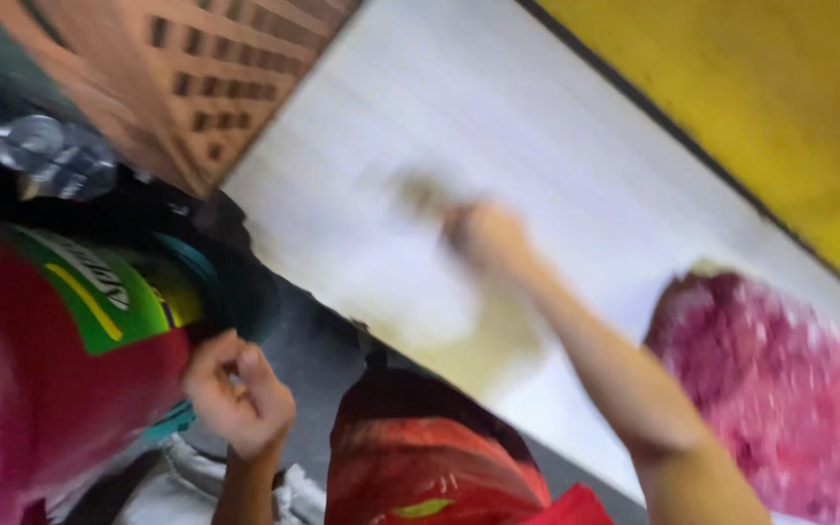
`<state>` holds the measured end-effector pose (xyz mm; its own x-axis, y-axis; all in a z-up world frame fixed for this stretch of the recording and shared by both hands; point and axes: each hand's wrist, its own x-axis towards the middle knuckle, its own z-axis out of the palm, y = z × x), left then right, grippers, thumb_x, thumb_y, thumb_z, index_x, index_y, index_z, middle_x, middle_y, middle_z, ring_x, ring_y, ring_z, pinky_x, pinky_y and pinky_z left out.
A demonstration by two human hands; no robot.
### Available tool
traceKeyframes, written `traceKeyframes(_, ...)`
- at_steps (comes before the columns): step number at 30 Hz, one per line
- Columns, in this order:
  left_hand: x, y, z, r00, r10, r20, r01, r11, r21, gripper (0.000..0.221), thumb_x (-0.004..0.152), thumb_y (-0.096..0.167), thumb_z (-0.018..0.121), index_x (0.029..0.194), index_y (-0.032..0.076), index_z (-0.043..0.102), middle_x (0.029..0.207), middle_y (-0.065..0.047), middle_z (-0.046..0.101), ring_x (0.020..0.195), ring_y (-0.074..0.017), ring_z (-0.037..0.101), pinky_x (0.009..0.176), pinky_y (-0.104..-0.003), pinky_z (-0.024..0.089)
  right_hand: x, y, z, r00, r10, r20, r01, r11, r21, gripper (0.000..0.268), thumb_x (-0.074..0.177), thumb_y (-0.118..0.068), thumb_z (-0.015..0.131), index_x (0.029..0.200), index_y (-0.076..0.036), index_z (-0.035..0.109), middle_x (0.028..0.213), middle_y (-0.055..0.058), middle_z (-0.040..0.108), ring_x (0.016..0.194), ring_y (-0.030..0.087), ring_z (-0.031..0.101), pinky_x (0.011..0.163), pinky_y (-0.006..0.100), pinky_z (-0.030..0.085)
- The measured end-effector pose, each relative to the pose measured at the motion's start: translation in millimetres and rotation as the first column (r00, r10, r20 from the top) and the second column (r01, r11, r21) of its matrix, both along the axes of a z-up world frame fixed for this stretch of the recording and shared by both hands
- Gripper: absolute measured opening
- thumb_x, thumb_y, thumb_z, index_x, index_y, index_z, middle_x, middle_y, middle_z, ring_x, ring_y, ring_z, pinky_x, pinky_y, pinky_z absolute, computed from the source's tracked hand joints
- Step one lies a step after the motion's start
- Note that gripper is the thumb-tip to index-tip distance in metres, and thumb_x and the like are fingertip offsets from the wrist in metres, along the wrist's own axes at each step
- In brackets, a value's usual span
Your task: Counting money, cleaning the work surface with a scraper, and then cutting and rolling red dough into a long cylinder.
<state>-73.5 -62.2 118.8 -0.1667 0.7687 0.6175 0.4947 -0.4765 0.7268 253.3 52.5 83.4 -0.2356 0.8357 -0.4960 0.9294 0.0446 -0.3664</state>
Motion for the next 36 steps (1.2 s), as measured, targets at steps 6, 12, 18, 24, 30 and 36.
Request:
traceKeyframes(6,21,-79,-122,0.998,0.055,0.004,-0.051,0.949,-0.31,0.017,0.108,0.008,0.059,0.122,-0.002,0.062,0.098,-0.019,0.064,0.089,-0.0399,0.067,0.078,-0.046,0.056,-4,-108,48,0.867,-0.482,0.124,0.36,0.779,0.513,0.027,0.095,-0.009,0.055,0.098,0.004,0.079,0.096,0.025,0.072,0.094,0.042,0.074,0.078,0.056,0.062)
traceKeyframes(12,-34,-209,-230,0.94,-0.271,-0.208,-0.113,0.328,-0.938,0.028,0.093,0.031,0.059,0.114,0.02,0.074,0.106,-0.004,0.081,0.102,-0.0281,0.075,0.091,-0.041,0.054,47,-211,31,0.815,0.086,-0.573,-0.07,0.996,0.051,0.03,0.094,-0.02,0.056,0.119,-0.022,0.072,0.12,-0.001,0.077,0.101,0.02,0.076,0.089,0.035,0.052)
traceKeyframes(18,-51,-199,-184,0.962,-0.128,-0.241,-0.131,0.559,-0.819,0.025,0.101,0.028,0.054,0.107,0.014,0.073,0.088,-0.008,0.078,0.084,-0.0303,0.074,0.078,-0.043,0.053,191,-99,-2,0.635,-0.745,0.205,0.599,0.642,0.48,0.068,0.116,-0.059,0.039,0.107,0.001,0.069,0.098,0.038,0.071,0.091,0.064,0.065,0.073,0.069,0.05)
traceKeyframes(24,-2,-17,-66,0.965,-0.217,-0.145,0.154,0.922,-0.355,0.017,0.104,0.007,0.062,0.115,0.009,0.075,0.083,-0.002,0.07,0.077,-0.0194,0.07,0.071,-0.033,0.058,-110,-154,15,0.991,-0.065,-0.117,0.112,0.887,0.448,0.023,0.094,-0.009,0.062,0.084,0.004,0.077,0.076,0.026,0.074,0.074,0.042,0.073,0.066,0.052,0.06)
traceKeyframes(30,-6,58,-40,0.932,-0.341,-0.123,0.323,0.936,-0.141,0.014,0.11,0.001,0.064,0.115,-0.008,0.073,0.078,-0.004,0.069,0.071,-0.0226,0.064,0.082,-0.035,0.054,-95,-213,-2,0.945,-0.281,0.17,0.162,0.849,0.502,0.029,0.085,-0.024,0.061,0.108,-0.006,0.066,0.089,0.011,0.067,0.08,0.031,0.068,0.057,0.038,0.058)
traceKeyframes(36,34,58,-40,0.893,-0.45,-0.01,0.418,0.838,-0.352,0.017,0.101,0.001,0.071,0.116,-0.005,0.073,0.099,-0.019,0.068,0.088,-0.0385,0.066,0.08,-0.043,0.053,56,-239,-51,0.549,-0.729,0.408,0.782,0.621,0.057,0.041,0.086,-0.028,0.064,0.111,0.004,0.074,0.101,0.025,0.071,0.095,0.047,0.074,0.076,0.056,0.06)
